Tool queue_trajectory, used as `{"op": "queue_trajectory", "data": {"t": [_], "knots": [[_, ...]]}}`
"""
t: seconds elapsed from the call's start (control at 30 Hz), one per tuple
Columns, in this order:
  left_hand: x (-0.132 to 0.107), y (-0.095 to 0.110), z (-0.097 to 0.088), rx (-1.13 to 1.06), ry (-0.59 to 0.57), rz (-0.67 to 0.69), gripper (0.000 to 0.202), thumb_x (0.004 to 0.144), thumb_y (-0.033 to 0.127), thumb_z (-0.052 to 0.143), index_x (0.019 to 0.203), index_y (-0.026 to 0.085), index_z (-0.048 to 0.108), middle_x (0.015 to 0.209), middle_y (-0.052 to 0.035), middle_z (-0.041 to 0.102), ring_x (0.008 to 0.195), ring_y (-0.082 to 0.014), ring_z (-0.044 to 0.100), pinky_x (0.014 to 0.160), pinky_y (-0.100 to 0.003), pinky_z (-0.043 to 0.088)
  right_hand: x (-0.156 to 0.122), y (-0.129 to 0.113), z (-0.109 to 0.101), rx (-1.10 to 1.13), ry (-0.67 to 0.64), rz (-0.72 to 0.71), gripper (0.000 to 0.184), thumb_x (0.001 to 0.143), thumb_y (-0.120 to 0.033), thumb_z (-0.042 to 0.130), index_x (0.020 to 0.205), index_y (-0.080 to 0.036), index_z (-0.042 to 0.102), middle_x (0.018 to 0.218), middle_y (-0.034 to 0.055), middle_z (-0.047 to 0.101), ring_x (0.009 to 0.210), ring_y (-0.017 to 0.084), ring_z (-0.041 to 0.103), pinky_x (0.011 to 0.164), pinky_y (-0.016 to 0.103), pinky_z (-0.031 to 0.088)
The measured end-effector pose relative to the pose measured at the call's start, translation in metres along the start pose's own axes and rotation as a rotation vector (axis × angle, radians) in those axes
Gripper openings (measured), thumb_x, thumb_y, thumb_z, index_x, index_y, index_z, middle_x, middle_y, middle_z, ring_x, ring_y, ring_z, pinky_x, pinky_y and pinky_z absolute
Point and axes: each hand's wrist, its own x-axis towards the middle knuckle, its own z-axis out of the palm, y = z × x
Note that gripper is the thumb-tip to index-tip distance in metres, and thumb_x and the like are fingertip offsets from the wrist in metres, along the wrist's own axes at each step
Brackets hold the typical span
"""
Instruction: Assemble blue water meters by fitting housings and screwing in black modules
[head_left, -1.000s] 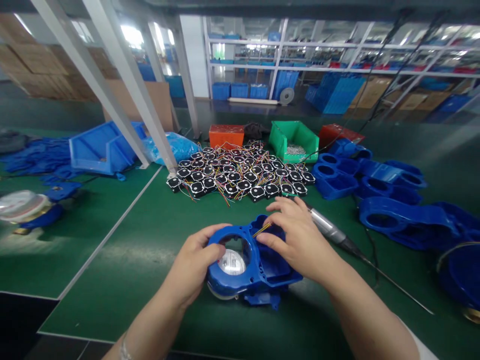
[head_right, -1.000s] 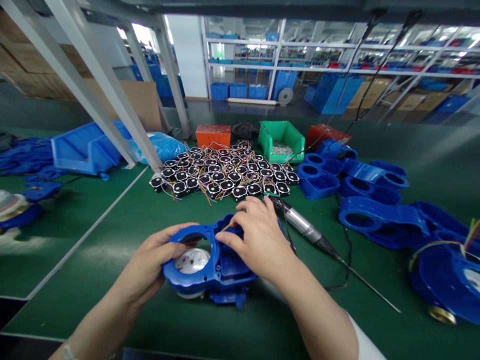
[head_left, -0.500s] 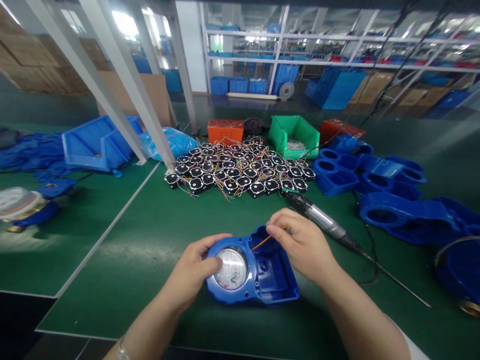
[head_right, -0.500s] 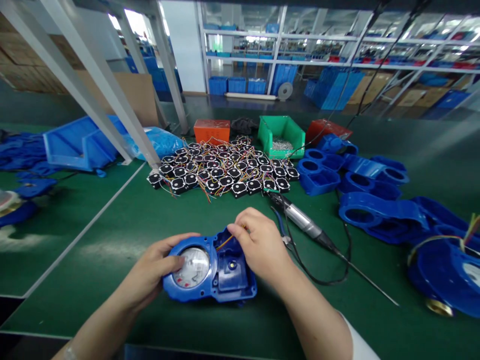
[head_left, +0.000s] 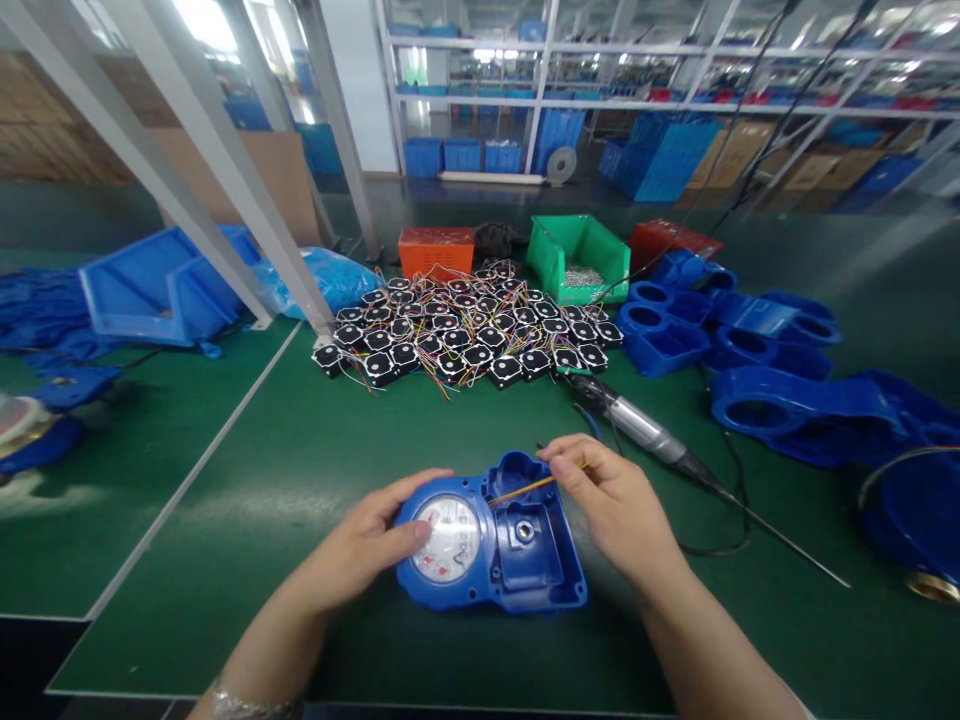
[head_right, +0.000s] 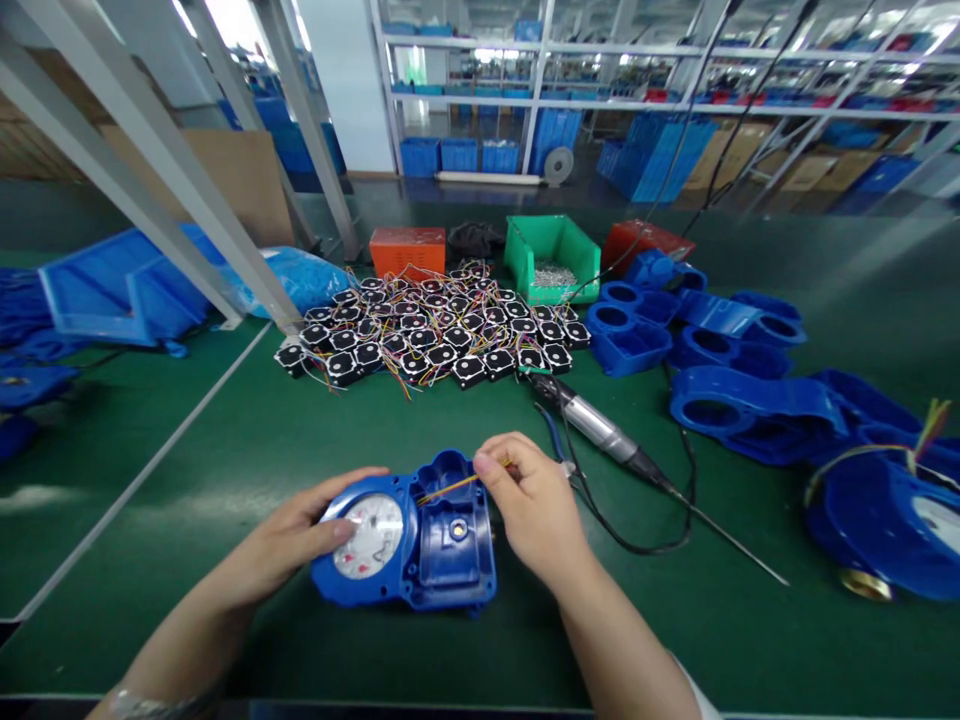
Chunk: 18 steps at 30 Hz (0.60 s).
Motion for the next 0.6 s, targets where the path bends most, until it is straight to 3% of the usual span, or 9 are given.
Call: {"op": "queue_trajectory", "data": {"t": [0.07, 0.17, 0.27, 0.37, 0.5, 0.6], "knots": [[-0.002, -0.002, 0.002, -0.002, 0.024, -0.001, 0.045, 0.076, 0.032, 0.057, 0.118, 0.023, 0.044, 0.112, -0.0032, 0.056, 0.094, -0.0197, 0.056, 0.078, -0.026, 0.046, -0.014, 0.002, -0.006, 0.041, -0.002, 0.061, 0.028, 0.082, -0.043, 0.049, 0.088, -0.015, 0.051, 0.099, 0.0062, 0.051, 0.094, 0.016, 0.050, 0.080, 0.026, 0.041], [-0.009, -0.008, 0.019, 0.044, 0.132, -0.012, 0.049, 0.079, 0.039, 0.051, 0.122, 0.021, 0.037, 0.117, -0.0058, 0.052, 0.100, -0.0220, 0.052, 0.083, -0.030, 0.044, -0.038, 0.008, -0.012, 0.017, 0.011, 0.184, 0.051, 0.080, -0.054, 0.048, 0.114, -0.017, 0.039, 0.112, 0.0100, 0.043, 0.101, 0.020, 0.046, 0.082, 0.031, 0.044], [-0.021, -0.019, 0.048, 0.122, 0.284, 0.004, 0.058, 0.076, 0.044, 0.051, 0.124, 0.018, 0.032, 0.124, -0.0092, 0.045, 0.112, -0.0258, 0.043, 0.093, -0.033, 0.038, -0.057, 0.018, -0.010, 0.009, 0.038, 0.264, 0.063, 0.081, -0.062, 0.041, 0.123, -0.018, 0.029, 0.119, 0.0130, 0.036, 0.099, 0.022, 0.046, 0.072, 0.032, 0.048], [-0.031, -0.032, 0.071, 0.166, 0.347, 0.077, 0.070, 0.069, 0.046, 0.058, 0.126, 0.016, 0.030, 0.129, -0.0127, 0.038, 0.117, -0.0303, 0.037, 0.096, -0.039, 0.035, -0.065, 0.025, -0.002, 0.216, 0.007, 0.303, 0.065, 0.085, -0.062, 0.035, 0.130, -0.019, 0.017, 0.124, 0.0132, 0.030, 0.102, 0.021, 0.044, 0.074, 0.032, 0.048], [-0.023, -0.035, 0.069, 0.152, 0.338, 0.059, 0.080, 0.068, 0.046, 0.059, 0.129, 0.013, 0.019, 0.126, -0.0187, 0.037, 0.114, -0.0318, 0.040, 0.095, -0.044, 0.034, -0.059, 0.026, 0.010, 0.387, 0.029, 0.376, 0.074, 0.081, -0.064, 0.042, 0.134, -0.020, 0.014, 0.129, 0.0128, 0.026, 0.111, 0.023, 0.038, 0.087, 0.035, 0.041], [-0.002, -0.021, 0.056, 0.170, 0.328, 0.152, 0.089, 0.065, 0.044, 0.064, 0.132, 0.017, 0.012, 0.137, -0.0159, 0.022, 0.124, -0.0312, 0.026, 0.101, -0.044, 0.026, -0.053, 0.021, 0.017, 0.493, 0.095, 0.432, 0.077, 0.078, -0.062, 0.051, 0.134, -0.020, 0.017, 0.128, 0.0126, 0.029, 0.117, 0.024, 0.031, 0.095, 0.038, 0.033]]}}
